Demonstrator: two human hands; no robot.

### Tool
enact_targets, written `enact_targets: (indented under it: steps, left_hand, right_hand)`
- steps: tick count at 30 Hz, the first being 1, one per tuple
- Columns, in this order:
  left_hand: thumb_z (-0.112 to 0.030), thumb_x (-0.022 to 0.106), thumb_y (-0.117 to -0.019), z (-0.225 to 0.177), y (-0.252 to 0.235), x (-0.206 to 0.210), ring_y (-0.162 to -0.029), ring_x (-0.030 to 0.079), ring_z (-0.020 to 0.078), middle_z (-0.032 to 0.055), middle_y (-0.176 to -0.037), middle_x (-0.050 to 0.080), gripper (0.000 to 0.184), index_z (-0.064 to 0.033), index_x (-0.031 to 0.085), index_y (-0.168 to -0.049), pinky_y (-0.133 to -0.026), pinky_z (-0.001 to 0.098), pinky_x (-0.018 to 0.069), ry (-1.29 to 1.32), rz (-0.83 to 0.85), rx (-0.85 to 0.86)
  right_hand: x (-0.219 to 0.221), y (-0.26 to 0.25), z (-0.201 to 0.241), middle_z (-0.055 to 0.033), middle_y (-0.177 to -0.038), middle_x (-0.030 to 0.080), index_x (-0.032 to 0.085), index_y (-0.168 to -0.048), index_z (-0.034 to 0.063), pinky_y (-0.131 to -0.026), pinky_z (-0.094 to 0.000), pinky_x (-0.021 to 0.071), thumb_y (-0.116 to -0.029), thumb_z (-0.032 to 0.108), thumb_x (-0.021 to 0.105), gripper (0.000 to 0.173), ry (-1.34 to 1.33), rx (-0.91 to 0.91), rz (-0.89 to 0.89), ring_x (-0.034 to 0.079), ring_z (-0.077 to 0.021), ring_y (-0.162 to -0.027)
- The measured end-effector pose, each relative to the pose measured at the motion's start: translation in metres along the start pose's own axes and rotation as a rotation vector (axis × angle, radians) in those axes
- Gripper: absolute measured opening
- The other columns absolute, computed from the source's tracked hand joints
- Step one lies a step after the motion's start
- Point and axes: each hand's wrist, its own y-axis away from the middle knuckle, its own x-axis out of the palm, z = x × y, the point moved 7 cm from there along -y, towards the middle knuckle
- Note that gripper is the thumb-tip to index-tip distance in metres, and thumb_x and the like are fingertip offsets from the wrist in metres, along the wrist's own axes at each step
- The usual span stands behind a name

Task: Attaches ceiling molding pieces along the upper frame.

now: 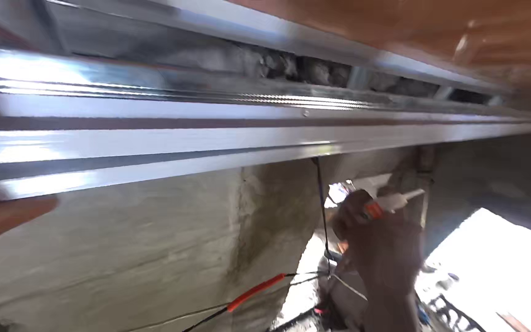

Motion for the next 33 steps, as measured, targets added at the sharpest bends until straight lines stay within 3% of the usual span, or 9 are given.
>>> enact_targets:
  steps: [1, 3, 6, 9, 12, 16, 19, 25, 33]
  left_hand:
    - [-0.027, 0.077, -0.0802, -0.034, -0.022, 0.0, -0.125, 0.056, 0.0173, 0.0167, -0.129, 0.06, 0.067, 0.0038, 0.054, -0.135, -0.11, 0.0314, 0.0444, -0.259, 0.154, 0.085]
    - [-0.034, 0.083, -0.0656, -0.091, -0.063, 0.0, -0.115, 0.058, 0.0447, 0.0285, -0.125, 0.059, 0.091, -0.0018, 0.048, -0.143, -0.096, 0.0595, 0.0457, -0.618, 0.27, 0.199]
    - [-0.045, 0.081, -0.0636, -0.1, -0.077, -0.001, -0.099, 0.061, 0.0496, 0.0245, -0.116, 0.063, 0.092, -0.0096, 0.051, -0.143, -0.081, 0.067, 0.0459, -0.771, 0.268, 0.273]
    - [-0.061, 0.067, -0.0703, -0.076, -0.069, -0.005, -0.102, 0.058, 0.0439, 0.0167, -0.119, 0.06, 0.091, -0.0213, 0.045, -0.149, -0.078, 0.0631, 0.045, -0.729, 0.22, 0.307]
    - [-0.062, 0.063, -0.0719, -0.085, -0.068, -0.004, -0.099, 0.058, 0.0449, 0.018, -0.116, 0.059, 0.09, -0.0184, 0.045, -0.148, -0.073, 0.062, 0.0437, -0.709, 0.204, 0.345]
    - [-0.053, 0.071, -0.0632, -0.087, -0.073, -0.001, -0.096, 0.059, 0.0459, 0.02, -0.111, 0.061, 0.093, -0.0128, 0.049, -0.145, -0.078, 0.0648, 0.0439, -0.675, 0.192, 0.315]
    - [-0.05, 0.076, -0.056, -0.081, -0.071, 0.002, -0.098, 0.058, 0.0459, 0.0195, -0.113, 0.06, 0.099, -0.0137, 0.05, -0.144, -0.081, 0.0655, 0.0431, -0.658, 0.18, 0.28]
    - [-0.056, 0.07, -0.0679, -0.088, -0.068, -0.001, -0.102, 0.057, 0.0474, 0.0204, -0.117, 0.059, 0.09, -0.0136, 0.048, -0.144, -0.08, 0.065, 0.0435, -0.656, 0.156, 0.347]
    - [-0.047, 0.078, -0.0644, -0.108, -0.066, 0.0, -0.102, 0.059, 0.0443, 0.0203, -0.118, 0.061, 0.092, -0.009, 0.05, -0.143, -0.083, 0.0606, 0.0438, -0.738, 0.144, 0.367]
  right_hand:
    - [0.004, 0.001, 0.008, -0.0034, -0.094, 0.066, 0.055, -0.117, 0.0152, -0.055, -0.0333, 0.0572, -0.1031, 0.041, 0.053, 0.03, 0.071, -0.042, 0.016, 0.065, -0.0169, -0.07]
    - [0.022, 0.001, 0.027, -0.0019, -0.101, 0.067, 0.046, -0.126, 0.0125, -0.051, -0.0279, 0.0563, -0.1035, 0.027, 0.054, 0.028, 0.262, -0.125, 0.047, 0.065, -0.0126, -0.067]
    - [0.053, -0.003, 0.057, 0.0064, -0.093, 0.065, 0.053, -0.132, 0.0138, -0.053, -0.0233, 0.0551, -0.1066, 0.025, 0.053, 0.028, 0.536, -0.227, 0.103, 0.061, -0.0067, -0.065]
    - [0.075, -0.013, 0.078, 0.0059, -0.105, 0.065, 0.057, -0.136, 0.0136, -0.056, -0.0242, 0.0573, -0.1068, 0.025, 0.054, 0.032, 0.68, -0.334, 0.173, 0.063, -0.0065, -0.07]
    - [0.092, -0.019, 0.092, -0.0002, -0.108, 0.066, 0.058, -0.129, 0.0113, -0.056, -0.0261, 0.0594, -0.1, 0.02, 0.066, 0.031, 0.603, -0.485, 0.187, 0.065, -0.0109, -0.071]
    - [0.106, -0.018, 0.11, -0.0016, -0.105, 0.07, 0.066, -0.115, 0.0118, -0.059, -0.025, 0.0602, -0.0904, 0.01, 0.076, 0.026, 0.454, -0.613, 0.121, 0.068, -0.0117, -0.074]
    - [0.114, -0.017, 0.119, -0.0013, -0.11, 0.071, 0.07, -0.117, 0.0113, -0.061, -0.0238, 0.06, -0.0897, 0.011, 0.076, 0.029, 0.455, -0.626, 0.121, 0.068, -0.0103, -0.077]
    - [0.149, -0.017, 0.124, -0.001, -0.113, 0.07, 0.066, -0.118, 0.0152, -0.071, -0.0275, 0.063, -0.087, 0.01, 0.078, 0.034, 0.591, -0.692, 0.269, 0.071, -0.0143, -0.088]
    - [0.205, -0.029, 0.108, -0.004, -0.114, 0.072, 0.071, -0.111, 0.008, -0.079, -0.0298, 0.064, -0.0849, 0.008, 0.078, 0.027, 0.834, -0.724, 0.615, 0.071, -0.0161, -0.098]
